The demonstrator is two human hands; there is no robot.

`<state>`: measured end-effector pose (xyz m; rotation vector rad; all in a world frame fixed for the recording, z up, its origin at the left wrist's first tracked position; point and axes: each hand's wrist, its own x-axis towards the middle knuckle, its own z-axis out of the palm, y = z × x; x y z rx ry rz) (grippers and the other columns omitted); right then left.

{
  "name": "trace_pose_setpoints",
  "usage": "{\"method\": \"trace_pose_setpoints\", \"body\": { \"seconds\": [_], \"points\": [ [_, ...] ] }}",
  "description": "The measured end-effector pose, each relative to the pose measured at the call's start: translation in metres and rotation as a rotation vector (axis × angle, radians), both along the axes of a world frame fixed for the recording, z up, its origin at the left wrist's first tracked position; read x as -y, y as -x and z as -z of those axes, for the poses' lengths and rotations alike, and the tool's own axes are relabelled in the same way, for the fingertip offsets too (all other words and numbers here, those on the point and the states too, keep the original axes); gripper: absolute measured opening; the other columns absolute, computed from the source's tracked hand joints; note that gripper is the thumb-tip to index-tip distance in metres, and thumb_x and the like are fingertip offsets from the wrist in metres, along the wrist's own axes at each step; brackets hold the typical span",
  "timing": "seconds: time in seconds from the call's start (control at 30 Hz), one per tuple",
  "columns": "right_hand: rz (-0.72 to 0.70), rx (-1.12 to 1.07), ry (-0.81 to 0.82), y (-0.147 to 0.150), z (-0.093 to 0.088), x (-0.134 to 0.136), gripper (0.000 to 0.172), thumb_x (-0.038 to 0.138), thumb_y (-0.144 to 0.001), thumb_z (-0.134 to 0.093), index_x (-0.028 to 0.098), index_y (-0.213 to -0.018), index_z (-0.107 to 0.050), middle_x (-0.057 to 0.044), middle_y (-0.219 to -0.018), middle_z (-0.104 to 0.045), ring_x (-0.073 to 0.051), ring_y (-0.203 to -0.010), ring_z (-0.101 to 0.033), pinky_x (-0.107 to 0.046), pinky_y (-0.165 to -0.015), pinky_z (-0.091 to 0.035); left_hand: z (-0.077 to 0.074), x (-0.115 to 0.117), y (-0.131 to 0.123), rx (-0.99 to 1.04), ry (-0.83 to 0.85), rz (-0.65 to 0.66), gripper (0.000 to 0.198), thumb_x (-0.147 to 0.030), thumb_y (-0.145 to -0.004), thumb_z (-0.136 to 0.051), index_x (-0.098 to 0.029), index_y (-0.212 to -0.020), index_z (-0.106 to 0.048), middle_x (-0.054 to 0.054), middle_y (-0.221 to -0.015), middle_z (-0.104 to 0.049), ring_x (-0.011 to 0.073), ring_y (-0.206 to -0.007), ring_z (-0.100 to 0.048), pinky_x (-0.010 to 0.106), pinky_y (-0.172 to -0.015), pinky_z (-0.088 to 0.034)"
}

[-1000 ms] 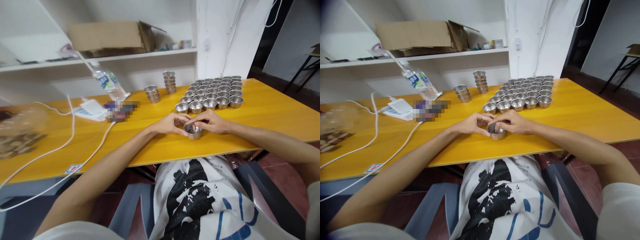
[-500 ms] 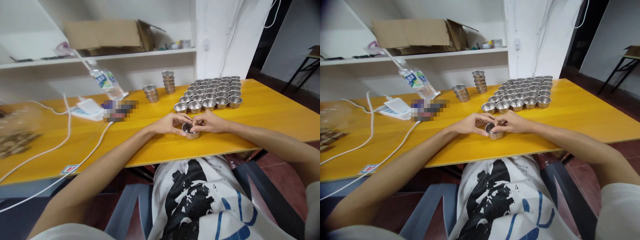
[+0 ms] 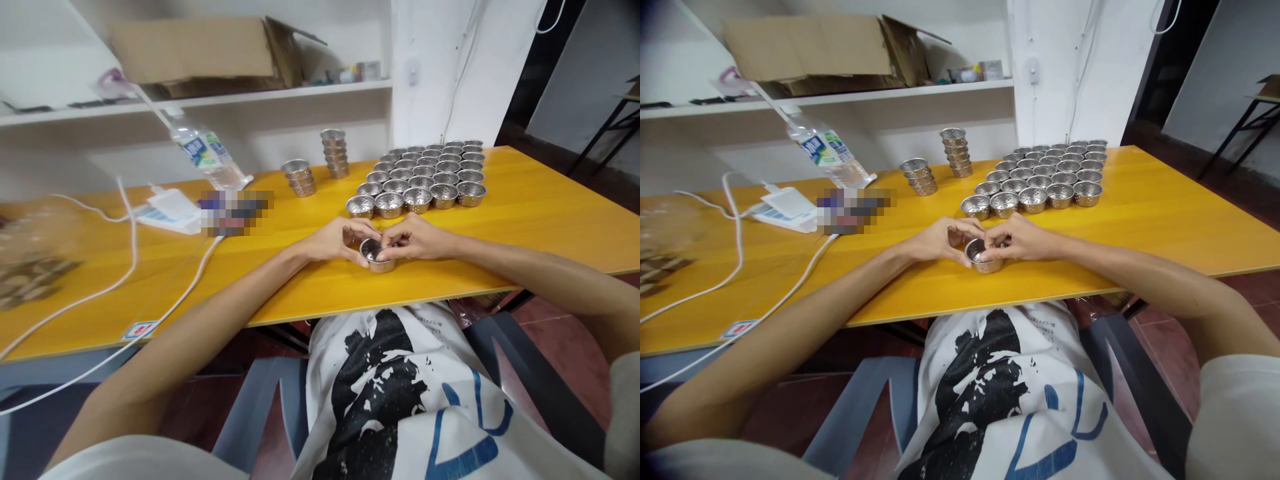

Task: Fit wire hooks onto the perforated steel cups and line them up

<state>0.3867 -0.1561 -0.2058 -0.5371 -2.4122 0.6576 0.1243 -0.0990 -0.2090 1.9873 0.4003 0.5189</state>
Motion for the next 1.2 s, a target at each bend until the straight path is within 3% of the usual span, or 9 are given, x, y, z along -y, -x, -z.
{"method": "trace_pose_setpoints", "body": {
  "seconds": [0.33, 0.77, 0.97, 1.07, 1.13, 1.2],
  "points": [
    [0.030, -0.029, 0.027, 0.000, 0.004, -0.001, 0.048, 0.060, -0.101, -0.075, 0.015, -0.084, -0.074, 0.007, -0.063, -0.053, -0.007, -0.058, -0.037, -0.025, -0.059, -0.027, -0.001, 0.000, 0.001, -0.016, -0.011, -0.004, 0.058, -0.041, -0.065, -0.108, -0.023, -0.116, -0.087, 0.011, -0.122, -0.076, 0.0232, -0.105, -0.074, 0.042, -0.098, -0.060],
    [0.043, 0.021, 0.038, 0.000, 0.002, 0.003, 0.051, 0.063, -0.101, -0.072, 0.015, -0.084, -0.074, 0.007, -0.061, -0.049, -0.008, -0.060, -0.039, -0.026, -0.061, -0.027, 0.001, -0.002, 0.001, -0.003, -0.042, 0.003, 0.056, -0.033, -0.064, -0.108, -0.024, -0.115, -0.088, 0.010, -0.118, -0.076, 0.0242, -0.108, -0.074, 0.043, -0.103, -0.060],
    [0.057, 0.022, 0.056, -0.005, -0.005, 0.002, 0.048, 0.062, -0.099, -0.076, 0.015, -0.087, -0.077, 0.006, -0.063, -0.054, -0.008, -0.060, -0.042, -0.025, -0.062, -0.029, -0.021, 0.002, 0.009, -0.016, -0.039, 0.074, 0.053, -0.034, -0.077, -0.101, -0.026, -0.127, -0.086, 0.016, -0.142, -0.075, 0.0318, -0.126, -0.074, 0.047, -0.111, -0.059],
    [0.046, 0.049, 0.026, -0.009, -0.008, -0.001, 0.045, 0.059, -0.101, -0.075, 0.016, -0.092, -0.082, 0.001, -0.073, -0.069, -0.009, -0.063, -0.050, -0.025, -0.064, -0.034, -0.034, -0.004, 0.019, 0.159, -0.029, -0.048, 0.027, -0.044, -0.088, -0.092, -0.023, -0.105, -0.091, 0.016, -0.145, -0.074, 0.0358, -0.132, -0.072, 0.048, -0.112, -0.060],
    [0.037, 0.068, 0.006, -0.011, -0.008, -0.002, 0.042, 0.057, -0.102, -0.074, 0.016, -0.099, -0.085, -0.002, -0.084, -0.076, -0.010, -0.067, -0.055, -0.025, -0.066, -0.037, -0.036, -0.013, 0.026, 0.294, -0.051, -0.201, 0.028, -0.048, -0.089, -0.090, -0.020, -0.088, -0.090, 0.016, -0.126, -0.082, 0.0315, -0.117, -0.077, 0.043, -0.104, -0.062],
    [0.054, 0.075, -0.014, -0.012, -0.007, -0.004, 0.038, 0.052, -0.102, -0.075, 0.017, -0.108, -0.086, -0.003, -0.088, -0.078, -0.010, -0.067, -0.056, -0.025, -0.067, -0.038, -0.033, -0.024, 0.031, 0.351, -0.066, -0.322, 0.034, -0.052, -0.086, -0.092, -0.018, -0.085, -0.088, 0.014, -0.101, -0.084, 0.0247, -0.093, -0.078, 0.036, -0.092, -0.063]
  ]
}}
